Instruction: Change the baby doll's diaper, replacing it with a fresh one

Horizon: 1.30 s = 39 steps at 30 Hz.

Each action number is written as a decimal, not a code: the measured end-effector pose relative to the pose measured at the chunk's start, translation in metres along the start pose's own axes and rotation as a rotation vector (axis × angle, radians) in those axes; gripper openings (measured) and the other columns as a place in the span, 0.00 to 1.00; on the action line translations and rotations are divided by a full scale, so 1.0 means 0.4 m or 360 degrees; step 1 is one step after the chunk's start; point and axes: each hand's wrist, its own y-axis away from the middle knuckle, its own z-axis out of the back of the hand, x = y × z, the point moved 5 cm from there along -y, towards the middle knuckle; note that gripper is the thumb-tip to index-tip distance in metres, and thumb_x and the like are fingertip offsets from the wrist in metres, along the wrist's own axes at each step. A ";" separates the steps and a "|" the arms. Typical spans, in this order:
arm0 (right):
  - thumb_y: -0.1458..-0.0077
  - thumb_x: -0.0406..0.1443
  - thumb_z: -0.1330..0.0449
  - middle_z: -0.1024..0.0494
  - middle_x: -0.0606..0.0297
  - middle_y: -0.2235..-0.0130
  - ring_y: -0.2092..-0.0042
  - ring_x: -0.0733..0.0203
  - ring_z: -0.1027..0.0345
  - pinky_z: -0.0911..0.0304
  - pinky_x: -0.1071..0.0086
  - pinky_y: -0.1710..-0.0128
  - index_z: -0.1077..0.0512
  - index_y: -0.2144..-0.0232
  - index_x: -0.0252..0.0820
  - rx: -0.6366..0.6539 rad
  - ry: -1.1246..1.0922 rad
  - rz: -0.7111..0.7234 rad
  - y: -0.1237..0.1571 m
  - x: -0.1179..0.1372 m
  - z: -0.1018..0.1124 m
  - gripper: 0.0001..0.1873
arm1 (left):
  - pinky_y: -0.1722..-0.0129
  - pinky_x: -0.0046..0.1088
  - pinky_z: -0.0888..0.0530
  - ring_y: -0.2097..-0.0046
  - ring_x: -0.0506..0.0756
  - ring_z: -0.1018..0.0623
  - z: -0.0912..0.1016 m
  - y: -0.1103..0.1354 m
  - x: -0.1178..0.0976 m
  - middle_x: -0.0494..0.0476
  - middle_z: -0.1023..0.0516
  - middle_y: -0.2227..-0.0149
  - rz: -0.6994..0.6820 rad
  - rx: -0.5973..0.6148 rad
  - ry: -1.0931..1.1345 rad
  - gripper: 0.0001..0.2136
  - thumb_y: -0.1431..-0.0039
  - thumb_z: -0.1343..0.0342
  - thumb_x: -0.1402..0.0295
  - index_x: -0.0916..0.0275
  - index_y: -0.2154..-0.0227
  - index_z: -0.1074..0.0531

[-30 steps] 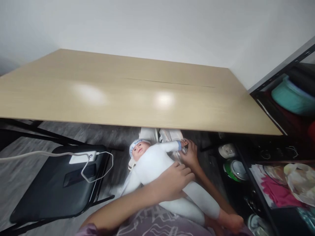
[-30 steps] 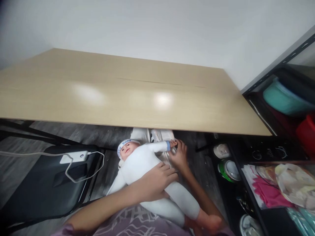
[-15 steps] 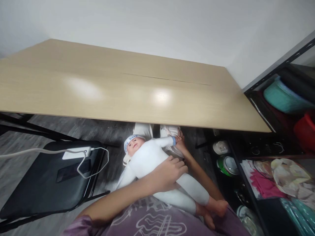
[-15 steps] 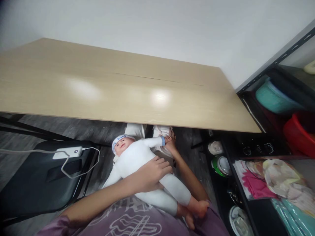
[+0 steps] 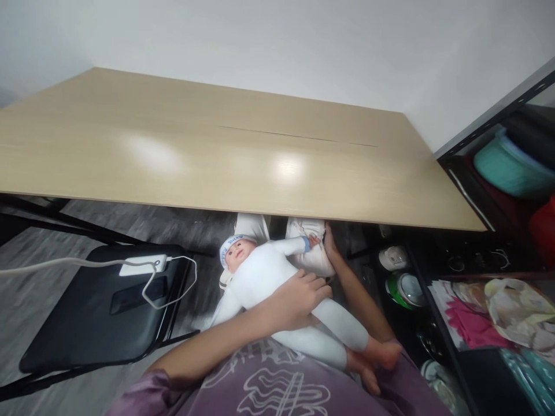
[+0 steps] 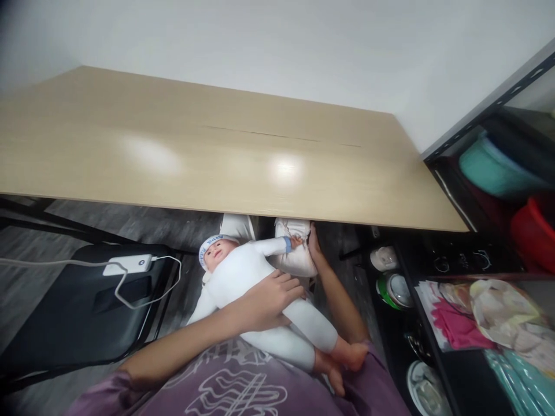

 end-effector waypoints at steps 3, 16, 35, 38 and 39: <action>0.34 0.68 0.49 0.12 0.58 0.59 0.41 0.44 0.22 0.26 0.54 0.38 0.17 0.55 0.43 0.0040 0.0115 -0.0039 0.002 -0.002 0.002 0.39 | 0.51 0.42 0.30 0.51 0.62 0.21 -0.001 0.001 0.001 0.56 0.19 0.52 -0.0004 -0.0022 0.0000 0.16 0.35 0.32 0.63 0.61 0.48 0.27; 0.33 0.56 0.36 0.15 0.51 0.47 0.43 0.44 0.20 0.29 0.45 0.35 0.22 0.52 0.45 0.0115 0.0506 0.0538 0.202 0.178 0.113 0.23 | 0.52 0.43 0.30 0.51 0.62 0.22 0.006 0.012 -0.002 0.58 0.18 0.52 -0.0046 -0.0020 -0.0026 0.18 0.35 0.32 0.63 0.62 0.47 0.27; 0.33 0.26 0.41 0.16 0.55 0.48 0.47 0.49 0.22 0.32 0.57 0.43 0.26 0.47 0.41 0.1609 0.1597 0.1577 0.391 0.362 -0.351 0.15 | 0.47 0.44 0.28 0.50 0.64 0.24 0.042 0.103 -0.026 0.61 0.19 0.49 0.0094 -0.0166 -0.0086 0.21 0.28 0.37 0.59 0.62 0.39 0.29; 0.35 0.28 0.39 0.16 0.56 0.46 0.46 0.49 0.23 0.31 0.56 0.41 0.27 0.43 0.42 0.1568 0.1350 0.1573 0.437 0.417 -0.337 0.18 | 0.41 0.47 0.27 0.44 0.64 0.22 0.043 0.156 -0.080 0.64 0.18 0.40 -0.0066 -0.0260 -0.0177 0.25 0.25 0.40 0.61 0.59 0.29 0.33; 0.37 0.29 0.37 0.16 0.56 0.45 0.45 0.49 0.22 0.31 0.56 0.41 0.28 0.43 0.43 0.1536 0.1266 0.1544 0.451 0.437 -0.327 0.20 | 0.39 0.48 0.26 0.42 0.63 0.21 0.036 0.180 -0.103 0.61 0.19 0.37 -0.0214 -0.0306 -0.0176 0.24 0.25 0.41 0.61 0.54 0.29 0.32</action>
